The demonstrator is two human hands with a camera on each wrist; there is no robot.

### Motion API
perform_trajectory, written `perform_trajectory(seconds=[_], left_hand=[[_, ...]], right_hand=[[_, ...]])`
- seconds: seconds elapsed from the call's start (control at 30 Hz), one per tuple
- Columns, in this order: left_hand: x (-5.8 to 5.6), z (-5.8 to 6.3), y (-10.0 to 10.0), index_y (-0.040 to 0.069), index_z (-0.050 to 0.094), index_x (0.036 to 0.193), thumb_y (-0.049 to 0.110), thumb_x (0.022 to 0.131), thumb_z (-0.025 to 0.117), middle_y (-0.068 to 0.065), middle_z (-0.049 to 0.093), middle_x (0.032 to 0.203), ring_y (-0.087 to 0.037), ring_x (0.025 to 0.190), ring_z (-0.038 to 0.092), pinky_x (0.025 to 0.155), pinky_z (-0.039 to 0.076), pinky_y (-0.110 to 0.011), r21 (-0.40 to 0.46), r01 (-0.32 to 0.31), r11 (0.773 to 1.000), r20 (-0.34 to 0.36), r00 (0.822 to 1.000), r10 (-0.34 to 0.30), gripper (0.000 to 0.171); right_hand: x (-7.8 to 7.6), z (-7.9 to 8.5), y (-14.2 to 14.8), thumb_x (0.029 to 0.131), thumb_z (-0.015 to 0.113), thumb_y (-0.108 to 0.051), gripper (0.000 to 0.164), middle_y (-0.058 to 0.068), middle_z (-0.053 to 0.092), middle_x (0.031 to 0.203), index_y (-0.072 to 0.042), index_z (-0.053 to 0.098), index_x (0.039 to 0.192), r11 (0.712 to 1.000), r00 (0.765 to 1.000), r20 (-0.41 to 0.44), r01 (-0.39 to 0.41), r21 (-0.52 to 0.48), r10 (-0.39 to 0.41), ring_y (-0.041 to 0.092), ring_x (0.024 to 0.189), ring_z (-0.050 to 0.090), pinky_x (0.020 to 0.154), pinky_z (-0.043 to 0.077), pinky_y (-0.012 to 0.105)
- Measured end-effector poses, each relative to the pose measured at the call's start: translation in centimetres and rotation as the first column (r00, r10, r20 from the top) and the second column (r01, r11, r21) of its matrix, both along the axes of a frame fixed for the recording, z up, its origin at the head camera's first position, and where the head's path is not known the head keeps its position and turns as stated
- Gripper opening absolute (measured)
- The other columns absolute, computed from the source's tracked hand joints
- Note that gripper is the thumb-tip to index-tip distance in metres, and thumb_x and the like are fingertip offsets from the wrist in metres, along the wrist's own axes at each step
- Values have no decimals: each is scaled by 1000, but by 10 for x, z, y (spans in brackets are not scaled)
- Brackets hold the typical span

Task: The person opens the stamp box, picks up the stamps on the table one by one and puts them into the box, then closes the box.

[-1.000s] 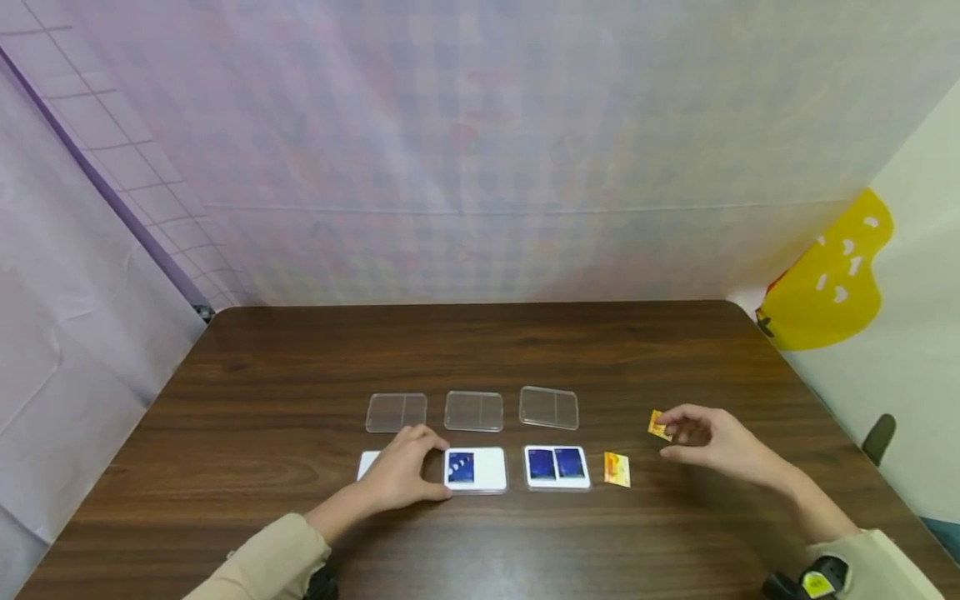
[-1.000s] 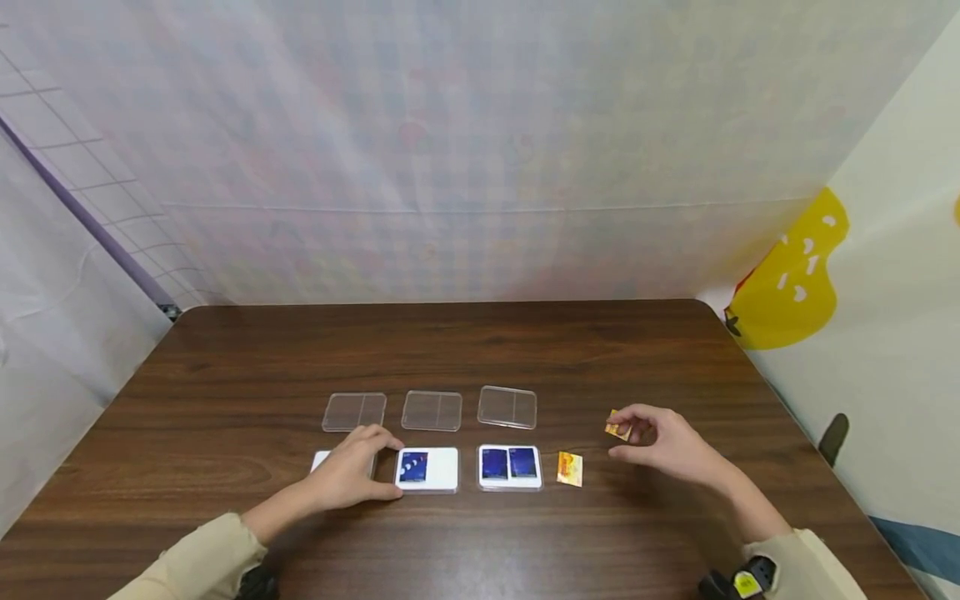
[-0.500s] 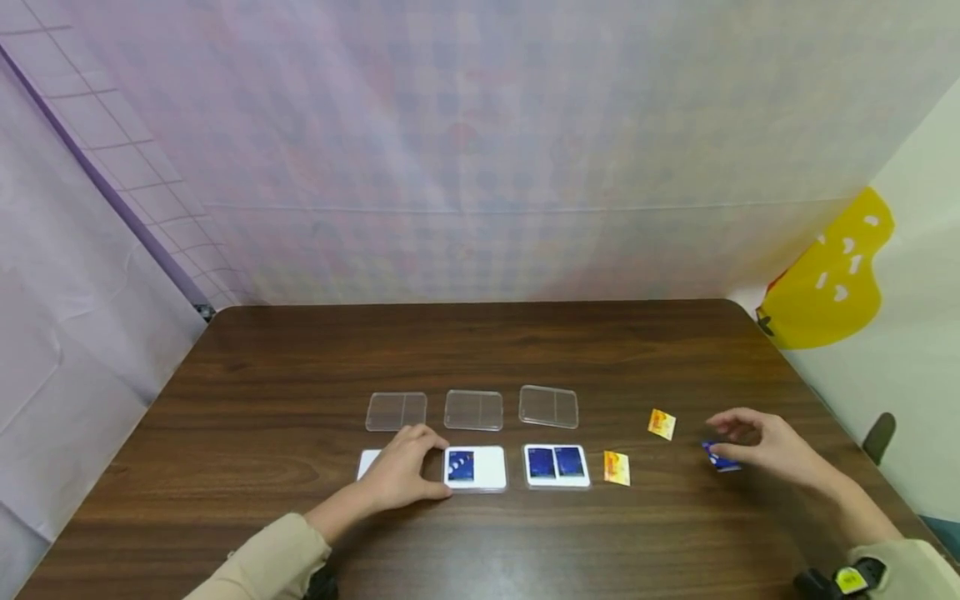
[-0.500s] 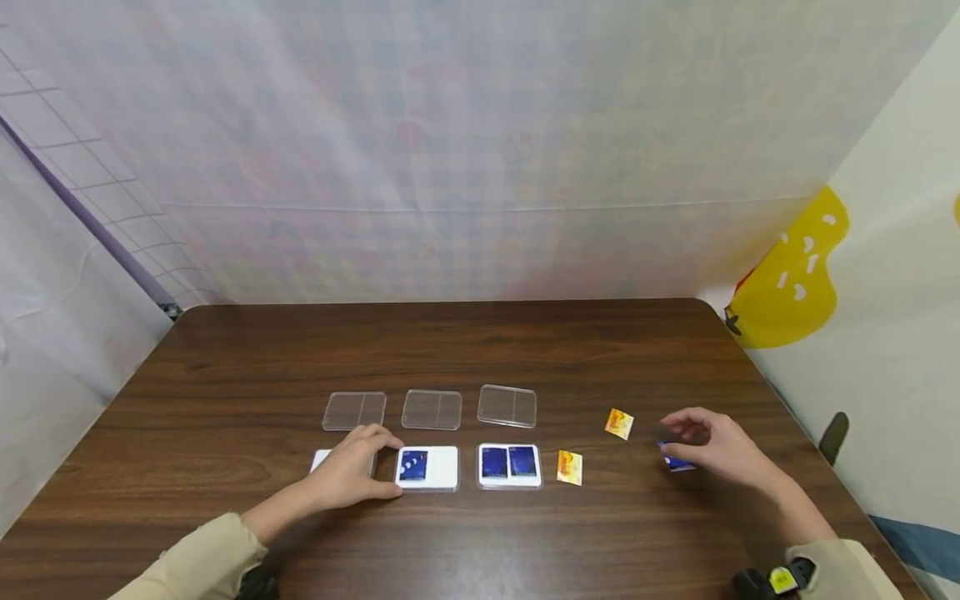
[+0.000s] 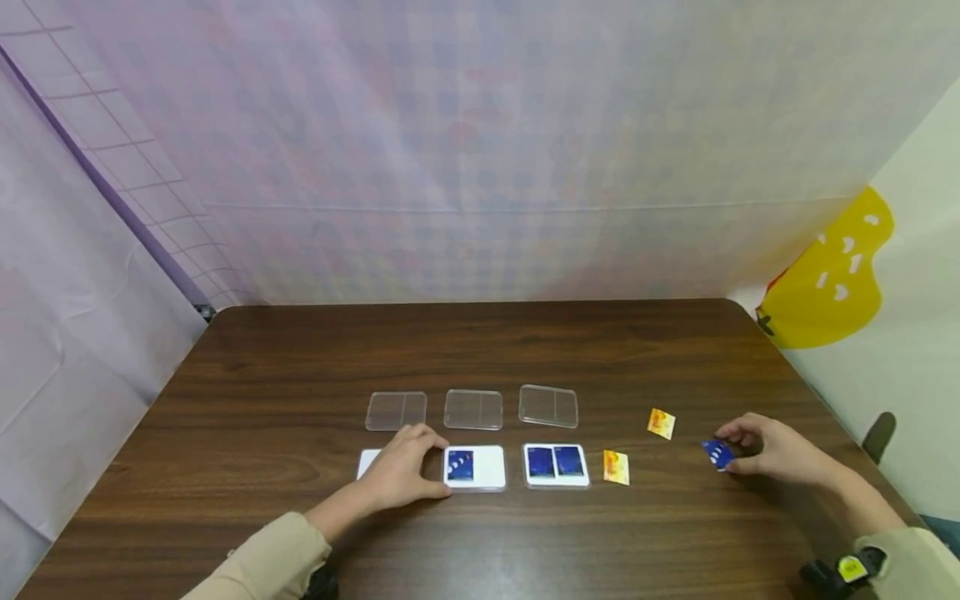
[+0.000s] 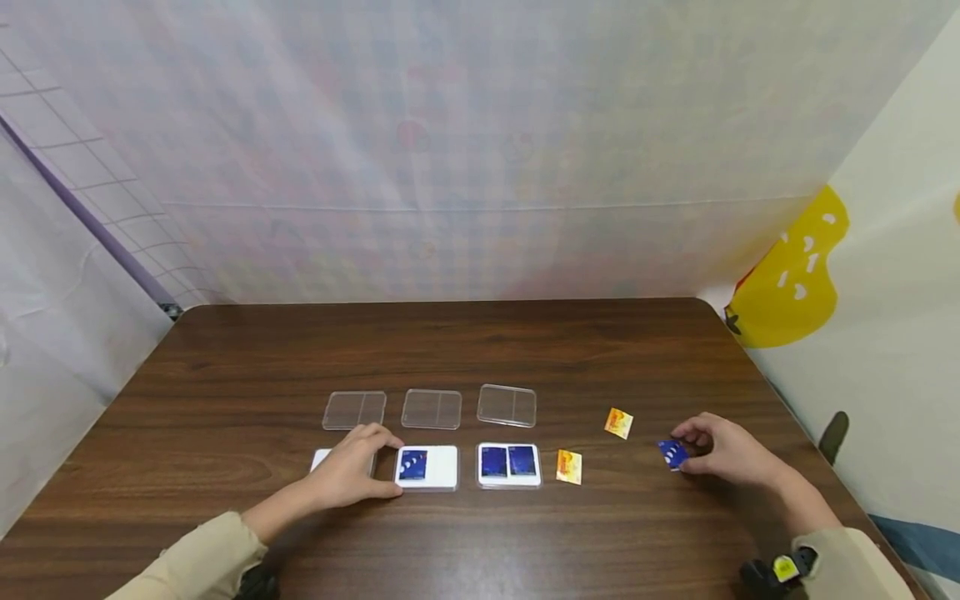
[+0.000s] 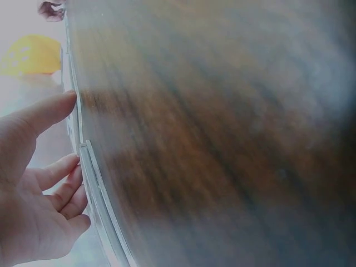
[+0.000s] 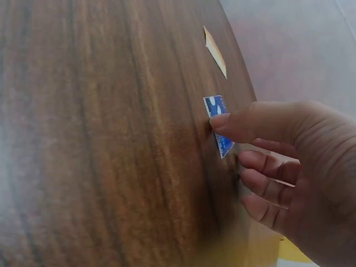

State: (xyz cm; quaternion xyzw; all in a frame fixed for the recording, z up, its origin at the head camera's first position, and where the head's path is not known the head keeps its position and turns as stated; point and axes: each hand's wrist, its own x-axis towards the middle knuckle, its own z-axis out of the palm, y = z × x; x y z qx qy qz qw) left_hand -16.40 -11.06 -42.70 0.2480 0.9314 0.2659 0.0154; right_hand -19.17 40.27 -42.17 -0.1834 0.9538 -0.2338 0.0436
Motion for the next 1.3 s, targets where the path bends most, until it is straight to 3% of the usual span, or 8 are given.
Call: perform_trajectory(seconds=[0.33,0.77,1.1,1.3], left_hand=[[0,0,1,2,61,107,30,63,79,-7,56,104,-24,100,49,90,41,-42,2,1,1000,7,1000,-1,54],[0,0,0,2,61,106,29,63,80,-7,57,103,-24,99,49,89,42,-42,1,-7,1000,0,1000,7,54],[1,0,0,2,61,107,29,62,80,-8,57,103,-24,98,49,88,42,-43,3,-4,1000,5,1000,4,56],[0,-1,0,2,61,107,30,63,80,-7,56,104,-24,99,49,88,42,-42,0,-5,1000,0,1000,5,56]], right_hand=[[-9,9,-1,67,78,-20,38,1,51,81,-3,56,93,998,984,169,-53,19,49,5,73,45,62,40,22],[-9,17,-12,66,77,-14,34,3,52,79,-2,56,90,999,972,236,3,40,-13,14,72,47,61,41,24],[-7,16,-15,65,77,-14,35,3,54,77,0,56,89,999,975,220,37,19,-40,14,71,49,58,43,24],[-6,11,-14,68,75,-13,32,4,58,84,1,60,93,999,993,118,28,15,-30,8,72,50,59,44,23]])
